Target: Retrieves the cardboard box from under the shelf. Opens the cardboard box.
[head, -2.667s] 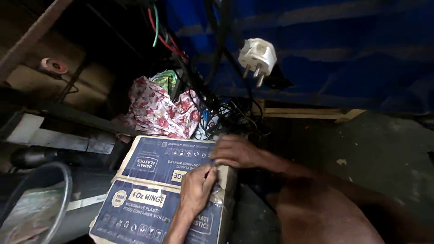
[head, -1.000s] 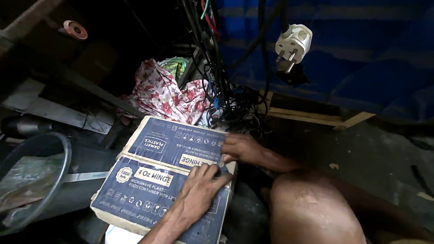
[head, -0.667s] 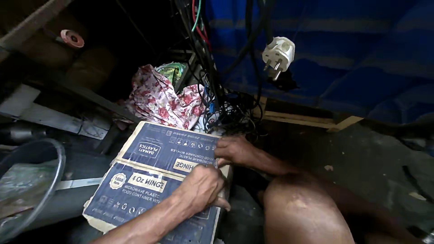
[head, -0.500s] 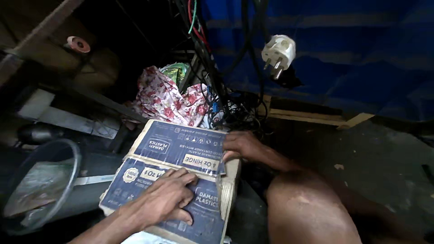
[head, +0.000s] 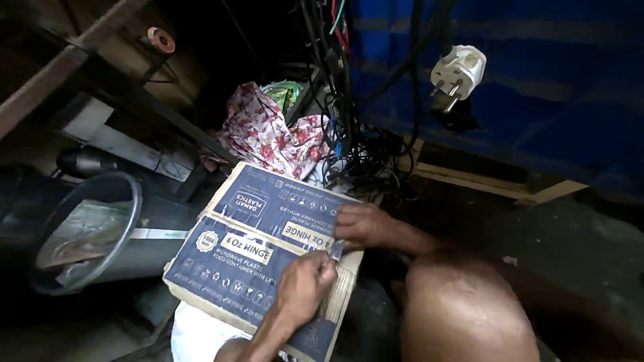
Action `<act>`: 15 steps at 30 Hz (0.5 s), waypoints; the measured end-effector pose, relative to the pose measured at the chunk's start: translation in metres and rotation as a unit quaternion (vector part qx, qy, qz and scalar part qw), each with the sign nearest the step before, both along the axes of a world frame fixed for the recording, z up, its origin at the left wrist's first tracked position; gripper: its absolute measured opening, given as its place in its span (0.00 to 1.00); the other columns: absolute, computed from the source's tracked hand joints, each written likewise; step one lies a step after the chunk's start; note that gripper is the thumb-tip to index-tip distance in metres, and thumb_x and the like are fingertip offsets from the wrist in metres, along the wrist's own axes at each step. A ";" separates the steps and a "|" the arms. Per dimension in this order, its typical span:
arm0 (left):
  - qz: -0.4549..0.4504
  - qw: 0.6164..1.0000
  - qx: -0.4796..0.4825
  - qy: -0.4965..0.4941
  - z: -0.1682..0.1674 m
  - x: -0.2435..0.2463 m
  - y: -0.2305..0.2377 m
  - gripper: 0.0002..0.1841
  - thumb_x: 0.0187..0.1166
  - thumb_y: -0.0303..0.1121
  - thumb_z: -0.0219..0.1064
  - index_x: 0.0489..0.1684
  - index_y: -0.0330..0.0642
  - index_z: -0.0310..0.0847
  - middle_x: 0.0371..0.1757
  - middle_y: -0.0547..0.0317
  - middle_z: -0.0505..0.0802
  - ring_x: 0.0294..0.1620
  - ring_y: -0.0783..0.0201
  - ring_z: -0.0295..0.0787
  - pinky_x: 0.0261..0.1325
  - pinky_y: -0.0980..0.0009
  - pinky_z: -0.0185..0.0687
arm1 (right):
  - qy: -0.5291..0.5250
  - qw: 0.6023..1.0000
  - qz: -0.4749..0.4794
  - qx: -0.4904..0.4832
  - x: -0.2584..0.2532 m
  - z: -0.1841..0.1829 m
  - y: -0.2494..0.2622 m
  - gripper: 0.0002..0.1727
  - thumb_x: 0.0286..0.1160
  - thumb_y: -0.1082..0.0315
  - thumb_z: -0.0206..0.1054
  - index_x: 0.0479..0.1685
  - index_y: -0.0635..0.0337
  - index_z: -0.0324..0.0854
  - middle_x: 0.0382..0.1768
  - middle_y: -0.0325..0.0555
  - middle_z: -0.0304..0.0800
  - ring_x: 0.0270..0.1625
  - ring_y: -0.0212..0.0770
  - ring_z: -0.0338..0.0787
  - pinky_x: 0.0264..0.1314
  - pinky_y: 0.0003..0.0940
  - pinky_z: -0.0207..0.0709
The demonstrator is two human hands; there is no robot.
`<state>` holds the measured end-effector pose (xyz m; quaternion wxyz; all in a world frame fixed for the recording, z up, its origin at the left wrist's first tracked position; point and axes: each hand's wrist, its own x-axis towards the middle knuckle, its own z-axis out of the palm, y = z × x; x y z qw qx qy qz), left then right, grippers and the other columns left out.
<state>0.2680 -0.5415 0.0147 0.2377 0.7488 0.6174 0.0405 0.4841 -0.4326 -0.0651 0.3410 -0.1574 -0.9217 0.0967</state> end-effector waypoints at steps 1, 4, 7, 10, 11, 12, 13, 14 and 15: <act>0.027 0.997 0.001 -0.076 0.000 -0.011 0.005 0.19 0.84 0.48 0.56 0.20 0.55 0.78 0.21 0.68 0.81 0.23 0.66 0.79 0.26 0.61 0.78 | 0.023 0.999 -0.015 -0.031 -0.004 0.002 0.002 0.12 0.79 0.53 0.69 0.37 0.50 0.90 0.35 0.40 0.89 0.46 0.43 0.90 0.46 0.42 0.85; 0.065 0.973 -0.031 -0.218 0.016 -0.028 0.028 0.19 0.85 0.48 0.58 0.22 0.53 0.80 0.17 0.64 0.79 0.17 0.65 0.75 0.21 0.64 0.72 | 0.069 0.994 -0.045 -0.078 -0.017 0.017 0.015 0.21 0.81 0.46 0.67 0.30 0.52 0.88 0.29 0.38 0.86 0.38 0.40 0.88 0.39 0.40 0.82; 0.028 0.995 0.000 -0.097 0.059 -0.032 0.047 0.19 0.87 0.54 0.58 0.30 0.55 0.83 0.21 0.65 0.83 0.19 0.64 0.79 0.22 0.61 0.76 | 0.095 0.988 -0.063 -0.104 -0.022 0.018 0.026 0.22 0.80 0.45 0.68 0.24 0.53 0.86 0.25 0.38 0.82 0.34 0.39 0.86 0.34 0.41 0.80; -0.037 0.980 0.192 0.019 0.114 -0.017 0.035 0.14 0.84 0.54 0.61 0.48 0.59 0.87 0.40 0.75 0.90 0.36 0.74 0.87 0.38 0.64 0.89 | 0.113 0.980 -0.089 -0.141 -0.023 0.018 0.036 0.24 0.78 0.44 0.70 0.22 0.52 0.84 0.23 0.37 0.80 0.31 0.38 0.85 0.34 0.41 0.80; -0.063 0.975 0.211 0.002 0.121 -0.008 0.022 0.15 0.83 0.54 0.62 0.46 0.56 0.88 0.40 0.73 0.90 0.38 0.74 0.88 0.40 0.65 0.89 | 0.106 0.978 -0.097 -0.150 -0.023 0.019 0.037 0.24 0.79 0.43 0.69 0.22 0.52 0.84 0.24 0.37 0.81 0.32 0.38 0.85 0.34 0.41 0.80; -0.086 0.979 0.181 -0.023 0.118 0.003 0.007 0.16 0.82 0.55 0.64 0.44 0.55 0.91 0.39 0.73 0.93 0.39 0.74 0.91 0.42 0.66 0.92 | 0.097 0.977 -0.103 -0.158 -0.023 0.020 0.036 0.24 0.79 0.43 0.69 0.22 0.51 0.84 0.24 0.37 0.80 0.32 0.38 0.85 0.35 0.42 0.80; -0.102 0.987 0.118 -0.030 0.108 0.015 -0.009 0.19 0.82 0.57 0.65 0.48 0.54 0.92 0.43 0.70 0.95 0.45 0.72 0.93 0.47 0.64 0.93 | 0.088 0.976 -0.108 -0.165 -0.024 0.021 0.034 0.24 0.80 0.42 0.67 0.23 0.51 0.84 0.24 0.36 0.81 0.33 0.37 0.85 0.34 0.42 0.80; -0.111 0.992 0.065 -0.002 0.090 0.024 -0.021 0.26 0.79 0.63 0.66 0.59 0.52 0.89 0.53 0.64 0.95 0.56 0.66 0.93 0.56 0.60 0.92 | 0.080 0.975 -0.112 -0.173 -0.024 0.022 0.032 0.25 0.80 0.41 0.66 0.23 0.50 0.84 0.25 0.36 0.82 0.33 0.37 0.86 0.34 0.42 0.80; -0.115 0.992 0.033 0.045 0.068 0.028 -0.027 0.39 0.73 0.71 0.64 0.73 0.51 0.83 0.67 0.59 0.90 0.71 0.60 0.86 0.69 0.56 0.87 | 0.076 0.973 -0.117 -0.182 -0.025 0.023 0.031 0.26 0.81 0.40 0.65 0.22 0.50 0.84 0.25 0.35 0.82 0.33 0.37 0.86 0.34 0.43 0.80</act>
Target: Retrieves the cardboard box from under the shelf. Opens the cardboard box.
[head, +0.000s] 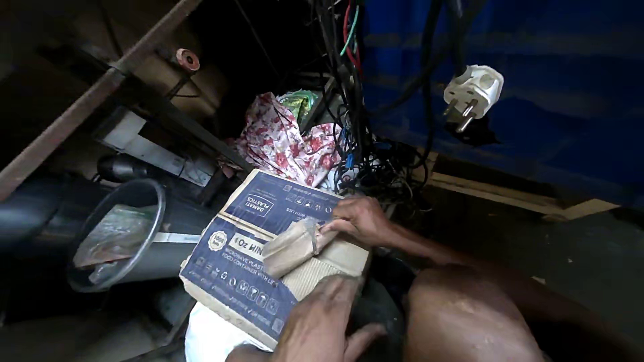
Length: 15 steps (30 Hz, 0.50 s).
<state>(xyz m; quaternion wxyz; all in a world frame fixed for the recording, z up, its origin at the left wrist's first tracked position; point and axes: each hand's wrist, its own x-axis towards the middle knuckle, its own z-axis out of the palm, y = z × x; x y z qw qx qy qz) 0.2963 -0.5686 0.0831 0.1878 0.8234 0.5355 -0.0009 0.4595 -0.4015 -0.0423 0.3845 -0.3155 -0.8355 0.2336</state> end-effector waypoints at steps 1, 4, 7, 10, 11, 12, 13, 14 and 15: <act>0.003 0.999 -0.012 0.044 -0.023 -0.002 0.001 0.51 0.66 0.80 0.61 0.83 0.49 0.74 0.80 0.55 0.82 0.84 0.55 0.73 0.82 0.52 0.74 | 0.003 1.000 -0.006 -0.010 -0.001 0.000 -0.001 0.26 0.81 0.39 0.65 0.22 0.49 0.84 0.24 0.35 0.82 0.33 0.37 0.86 0.34 0.44 0.81; -0.016 0.995 0.079 0.053 -0.065 -0.031 0.021 0.53 0.48 0.91 0.58 0.61 0.54 0.86 0.58 0.62 0.90 0.66 0.59 0.84 0.72 0.53 0.81 | 0.021 0.999 -0.019 -0.038 -0.004 -0.004 -0.002 0.27 0.81 0.38 0.64 0.20 0.49 0.82 0.24 0.35 0.82 0.33 0.37 0.86 0.34 0.44 0.80; -0.093 0.974 0.180 -0.098 -0.042 -0.055 0.031 0.37 0.56 0.85 0.63 0.16 0.56 0.78 0.21 0.72 0.80 0.29 0.69 0.79 0.39 0.65 0.78 | 0.060 0.996 -0.033 -0.062 0.000 -0.004 0.001 0.29 0.82 0.41 0.64 0.18 0.52 0.80 0.22 0.38 0.81 0.29 0.39 0.84 0.33 0.46 0.78; -0.154 0.950 0.209 -0.173 -0.024 -0.074 0.022 0.39 0.62 0.83 0.58 0.12 0.54 0.71 0.16 0.68 0.75 0.22 0.68 0.74 0.30 0.67 0.70 | 0.079 0.993 -0.032 -0.078 0.002 -0.005 0.003 0.30 0.82 0.40 0.64 0.16 0.52 0.77 0.19 0.38 0.77 0.24 0.38 0.80 0.28 0.44 0.73; -0.162 0.944 0.217 -0.190 -0.024 -0.078 0.018 0.39 0.64 0.83 0.57 0.12 0.53 0.71 0.17 0.67 0.76 0.23 0.67 0.75 0.31 0.67 0.71 | 0.073 0.994 -0.029 -0.076 0.002 -0.005 0.003 0.30 0.82 0.40 0.64 0.15 0.52 0.77 0.19 0.37 0.76 0.24 0.38 0.79 0.28 0.44 0.73; -0.164 0.936 0.225 -0.216 -0.026 -0.081 0.014 0.39 0.66 0.83 0.55 0.13 0.52 0.71 0.17 0.66 0.77 0.24 0.66 0.76 0.34 0.67 0.72 | 0.065 0.995 -0.026 -0.076 0.002 -0.004 0.002 0.31 0.82 0.39 0.63 0.15 0.51 0.76 0.19 0.37 0.76 0.24 0.39 0.79 0.28 0.45 0.73; -0.162 0.927 0.230 -0.249 -0.027 -0.084 0.010 0.38 0.70 0.80 0.53 0.13 0.52 0.71 0.18 0.66 0.79 0.27 0.66 0.79 0.39 0.66 0.76 | 0.063 0.995 -0.024 -0.075 0.002 -0.004 0.001 0.31 0.82 0.39 0.63 0.15 0.51 0.76 0.19 0.37 0.76 0.24 0.39 0.79 0.28 0.45 0.72; -0.154 0.918 0.233 -0.281 -0.025 -0.087 0.005 0.37 0.75 0.77 0.52 0.13 0.53 0.71 0.19 0.66 0.80 0.30 0.66 0.82 0.46 0.65 0.81 | 0.066 0.995 -0.023 -0.075 0.003 -0.005 0.001 0.30 0.82 0.39 0.63 0.15 0.51 0.76 0.19 0.37 0.76 0.24 0.38 0.79 0.28 0.44 0.72; -0.143 0.910 0.233 -0.312 -0.022 -0.089 0.000 0.36 0.79 0.74 0.51 0.13 0.53 0.71 0.19 0.66 0.82 0.32 0.66 0.84 0.51 0.63 0.83 | 0.073 0.994 -0.024 -0.078 0.003 -0.006 0.001 0.30 0.82 0.40 0.63 0.15 0.51 0.76 0.18 0.37 0.76 0.24 0.38 0.79 0.28 0.44 0.72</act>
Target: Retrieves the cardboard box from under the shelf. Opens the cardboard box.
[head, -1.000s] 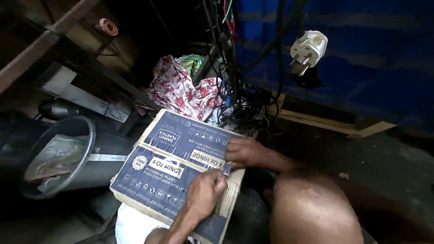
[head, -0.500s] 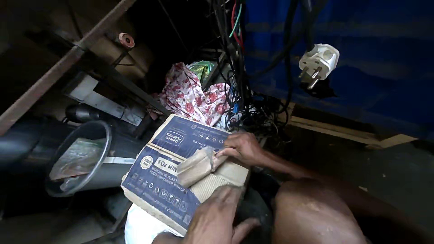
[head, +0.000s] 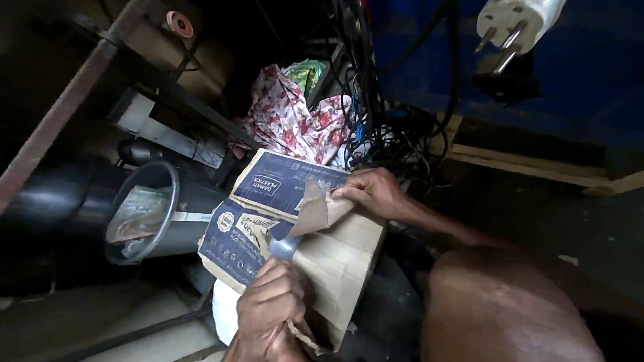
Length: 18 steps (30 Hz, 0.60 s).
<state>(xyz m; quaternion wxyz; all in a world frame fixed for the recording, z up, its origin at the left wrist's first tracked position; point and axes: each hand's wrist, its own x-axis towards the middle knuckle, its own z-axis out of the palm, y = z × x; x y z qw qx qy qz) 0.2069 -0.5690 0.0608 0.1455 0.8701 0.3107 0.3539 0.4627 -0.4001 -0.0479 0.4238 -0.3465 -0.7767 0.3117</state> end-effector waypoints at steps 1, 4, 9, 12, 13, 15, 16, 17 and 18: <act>0.006 1.000 -0.006 -0.015 0.003 -0.004 -0.005 0.34 0.81 0.72 0.49 0.14 0.54 0.70 0.21 0.67 0.82 0.35 0.66 0.85 0.55 0.62 0.83 | 0.007 1.000 -0.001 -0.005 0.000 -0.001 0.001 0.30 0.82 0.40 0.63 0.15 0.51 0.76 0.18 0.37 0.76 0.23 0.38 0.78 0.27 0.44 0.72; 0.024 1.000 -0.001 -0.002 0.013 -0.020 -0.021 0.34 0.83 0.71 0.46 0.15 0.55 0.69 0.24 0.68 0.83 0.40 0.65 0.85 0.61 0.63 0.81 | 0.030 0.999 -0.006 -0.023 0.001 0.000 0.003 0.30 0.82 0.40 0.63 0.15 0.50 0.76 0.18 0.36 0.76 0.23 0.37 0.78 0.27 0.43 0.71; 0.041 0.999 0.010 0.017 0.020 -0.029 -0.033 0.34 0.83 0.71 0.46 0.15 0.54 0.70 0.25 0.66 0.83 0.42 0.64 0.86 0.64 0.62 0.80 | 0.047 0.998 -0.032 -0.034 -0.001 0.001 0.003 0.28 0.82 0.40 0.64 0.15 0.49 0.76 0.18 0.34 0.75 0.23 0.34 0.77 0.28 0.40 0.70; 0.046 0.999 0.012 -0.006 0.016 -0.022 -0.030 0.34 0.83 0.71 0.46 0.15 0.53 0.70 0.25 0.66 0.84 0.41 0.64 0.86 0.63 0.62 0.80 | 0.048 0.998 -0.039 -0.030 -0.002 0.001 0.001 0.28 0.81 0.42 0.65 0.15 0.48 0.75 0.17 0.34 0.75 0.23 0.34 0.76 0.28 0.39 0.70; 0.044 0.999 0.010 -0.010 0.016 -0.020 -0.028 0.34 0.83 0.71 0.46 0.15 0.53 0.71 0.26 0.66 0.84 0.41 0.64 0.86 0.63 0.62 0.80 | 0.049 0.998 -0.038 -0.029 -0.001 0.001 0.000 0.28 0.81 0.42 0.65 0.15 0.48 0.76 0.18 0.33 0.75 0.23 0.33 0.76 0.29 0.38 0.70; 0.037 0.999 0.009 -0.015 0.015 -0.017 -0.026 0.35 0.83 0.71 0.46 0.15 0.53 0.73 0.26 0.65 0.85 0.41 0.63 0.86 0.62 0.62 0.80 | 0.052 0.998 -0.036 -0.028 0.000 0.000 0.001 0.27 0.81 0.41 0.65 0.16 0.48 0.77 0.18 0.33 0.76 0.24 0.33 0.77 0.29 0.37 0.71; 0.034 0.999 0.010 -0.015 0.015 -0.018 -0.025 0.35 0.83 0.71 0.46 0.15 0.53 0.73 0.27 0.65 0.86 0.42 0.63 0.86 0.63 0.62 0.80 | 0.055 0.997 -0.036 -0.032 0.000 -0.001 0.001 0.27 0.81 0.42 0.65 0.16 0.48 0.78 0.19 0.33 0.77 0.24 0.32 0.78 0.29 0.37 0.72; 0.032 0.999 0.011 -0.014 0.015 -0.018 -0.026 0.34 0.83 0.71 0.46 0.16 0.53 0.73 0.27 0.65 0.86 0.42 0.63 0.86 0.63 0.62 0.80 | 0.061 0.997 -0.039 -0.034 0.000 -0.001 0.001 0.26 0.81 0.42 0.66 0.17 0.48 0.79 0.19 0.33 0.78 0.24 0.32 0.78 0.28 0.36 0.72; 0.031 0.999 0.011 -0.014 0.016 -0.019 -0.026 0.34 0.83 0.71 0.46 0.17 0.53 0.73 0.27 0.66 0.86 0.42 0.63 0.86 0.64 0.62 0.79 | 0.069 0.996 -0.042 -0.036 0.000 -0.001 0.001 0.25 0.81 0.43 0.66 0.17 0.48 0.80 0.19 0.33 0.79 0.23 0.31 0.78 0.27 0.34 0.72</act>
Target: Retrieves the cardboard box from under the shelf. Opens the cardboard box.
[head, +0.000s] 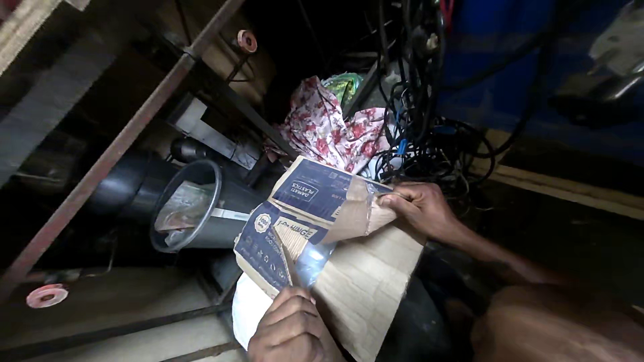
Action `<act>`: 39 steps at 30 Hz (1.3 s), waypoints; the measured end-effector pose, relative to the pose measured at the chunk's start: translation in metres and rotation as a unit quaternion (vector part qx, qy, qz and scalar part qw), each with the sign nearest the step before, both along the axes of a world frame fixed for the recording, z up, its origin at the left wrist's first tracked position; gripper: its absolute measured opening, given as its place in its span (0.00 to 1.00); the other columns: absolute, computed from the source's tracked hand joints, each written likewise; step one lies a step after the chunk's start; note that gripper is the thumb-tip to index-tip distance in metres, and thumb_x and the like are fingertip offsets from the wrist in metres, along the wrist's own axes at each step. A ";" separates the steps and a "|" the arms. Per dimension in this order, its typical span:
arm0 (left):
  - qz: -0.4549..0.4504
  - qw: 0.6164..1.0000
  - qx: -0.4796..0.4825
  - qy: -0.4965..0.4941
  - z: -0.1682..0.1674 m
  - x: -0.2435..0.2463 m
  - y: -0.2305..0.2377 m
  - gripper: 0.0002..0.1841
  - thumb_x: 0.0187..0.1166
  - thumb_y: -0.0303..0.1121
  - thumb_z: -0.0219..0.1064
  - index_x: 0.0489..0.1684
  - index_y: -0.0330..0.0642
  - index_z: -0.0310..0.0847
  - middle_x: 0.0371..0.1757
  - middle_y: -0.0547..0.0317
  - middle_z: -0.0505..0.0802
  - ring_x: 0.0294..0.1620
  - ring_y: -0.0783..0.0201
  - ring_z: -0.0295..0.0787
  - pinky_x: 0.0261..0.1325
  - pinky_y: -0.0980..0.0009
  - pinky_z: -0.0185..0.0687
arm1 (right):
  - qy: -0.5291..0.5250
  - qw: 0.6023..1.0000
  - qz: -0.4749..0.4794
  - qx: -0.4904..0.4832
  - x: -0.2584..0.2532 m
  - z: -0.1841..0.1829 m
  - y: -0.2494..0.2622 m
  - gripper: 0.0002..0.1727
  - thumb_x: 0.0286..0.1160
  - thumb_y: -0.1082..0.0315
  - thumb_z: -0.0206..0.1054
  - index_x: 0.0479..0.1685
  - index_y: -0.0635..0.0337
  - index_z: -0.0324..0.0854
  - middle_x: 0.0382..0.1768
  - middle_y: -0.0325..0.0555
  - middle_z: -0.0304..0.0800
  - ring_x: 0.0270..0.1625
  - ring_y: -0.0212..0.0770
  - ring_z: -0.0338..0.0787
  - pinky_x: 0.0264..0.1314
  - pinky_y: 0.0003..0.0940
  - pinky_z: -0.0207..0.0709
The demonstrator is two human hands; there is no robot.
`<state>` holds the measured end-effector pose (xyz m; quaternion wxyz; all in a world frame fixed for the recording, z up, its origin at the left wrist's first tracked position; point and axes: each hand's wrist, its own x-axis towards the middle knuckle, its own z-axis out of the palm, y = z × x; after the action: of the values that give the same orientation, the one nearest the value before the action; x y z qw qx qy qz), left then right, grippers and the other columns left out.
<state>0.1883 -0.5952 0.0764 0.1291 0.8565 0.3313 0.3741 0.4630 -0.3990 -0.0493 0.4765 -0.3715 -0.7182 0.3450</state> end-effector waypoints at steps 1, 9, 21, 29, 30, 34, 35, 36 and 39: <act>-0.001 1.000 -0.001 0.001 0.001 -0.001 -0.001 0.34 0.83 0.71 0.46 0.17 0.53 0.73 0.27 0.66 0.85 0.42 0.63 0.86 0.64 0.62 0.79 | 0.008 1.000 -0.003 -0.002 0.000 0.000 0.000 0.25 0.81 0.44 0.67 0.17 0.49 0.79 0.19 0.33 0.78 0.23 0.31 0.77 0.26 0.33 0.71; -0.004 1.000 0.000 -0.015 -0.002 -0.002 -0.003 0.34 0.81 0.72 0.48 0.18 0.53 0.75 0.28 0.65 0.85 0.43 0.63 0.85 0.67 0.61 0.78 | -0.004 1.000 -0.017 -0.011 -0.002 0.000 0.000 0.27 0.81 0.41 0.66 0.16 0.47 0.77 0.18 0.32 0.76 0.22 0.31 0.75 0.25 0.33 0.69; 0.167 0.860 -0.250 0.413 0.041 0.052 0.046 0.32 0.81 0.70 0.54 0.64 0.58 0.88 0.31 0.65 0.94 0.31 0.61 0.92 0.35 0.53 0.89 | -0.189 0.958 0.143 0.161 0.033 0.035 -0.002 0.25 0.85 0.42 0.60 0.24 0.47 0.88 0.26 0.31 0.83 0.38 0.33 0.86 0.46 0.38 0.81; 0.261 0.810 -0.269 0.452 0.039 0.036 0.107 0.46 0.62 0.55 0.84 0.86 0.69 0.66 0.40 0.59 0.96 0.36 0.51 0.93 0.41 0.43 0.89 | -0.316 0.926 0.168 0.120 0.057 0.083 -0.037 0.21 0.76 0.36 0.66 0.31 0.41 0.90 0.31 0.27 0.83 0.36 0.29 0.86 0.38 0.36 0.84; 0.259 0.809 -0.261 0.459 0.034 0.037 0.108 0.30 0.65 0.60 0.80 0.67 0.62 0.85 0.37 0.60 0.95 0.37 0.52 0.93 0.41 0.43 0.89 | -0.295 0.923 0.235 0.081 0.058 0.089 -0.044 0.20 0.74 0.36 0.68 0.29 0.40 0.90 0.28 0.24 0.83 0.32 0.25 0.84 0.35 0.32 0.83; 0.211 0.852 -0.232 0.419 0.013 0.021 0.117 0.20 0.78 0.60 0.68 0.24 0.57 0.85 0.24 0.67 0.86 0.27 0.63 0.86 0.30 0.55 0.84 | -0.162 0.801 0.565 -0.115 0.035 0.099 -0.056 0.17 0.78 0.48 0.70 0.47 0.51 0.94 0.32 0.31 0.92 0.33 0.26 0.87 0.38 0.30 0.83; 0.207 0.871 -0.220 0.387 0.010 0.015 0.113 0.20 0.80 0.59 0.67 0.24 0.56 0.83 0.24 0.69 0.85 0.25 0.65 0.85 0.30 0.58 0.85 | -0.161 0.787 0.585 -0.110 0.024 0.095 -0.060 0.18 0.81 0.51 0.69 0.56 0.53 0.93 0.42 0.37 0.95 0.41 0.30 0.91 0.48 0.34 0.85; 0.208 0.887 -0.205 0.357 0.009 0.010 0.110 0.20 0.82 0.57 0.65 0.25 0.56 0.83 0.23 0.70 0.85 0.24 0.68 0.85 0.28 0.60 0.86 | -0.183 0.787 0.582 -0.092 0.013 0.091 -0.062 0.20 0.83 0.54 0.67 0.65 0.54 0.89 0.54 0.43 0.95 0.55 0.36 0.92 0.61 0.39 0.85; 0.234 0.916 -0.165 0.280 0.012 0.001 0.100 0.17 0.86 0.55 0.61 0.29 0.59 0.85 0.21 0.74 0.84 0.19 0.73 0.82 0.23 0.67 0.84 | -0.313 0.798 0.515 -0.001 -0.024 0.082 -0.072 0.28 0.90 0.59 0.58 0.87 0.52 0.69 0.90 0.53 0.62 0.91 0.54 0.63 0.88 0.54 0.64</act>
<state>0.1889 -0.4952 0.0886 0.0795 0.7909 0.6016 0.0788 0.4387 -0.4710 0.0331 -0.0230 -0.0348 -0.9131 0.4056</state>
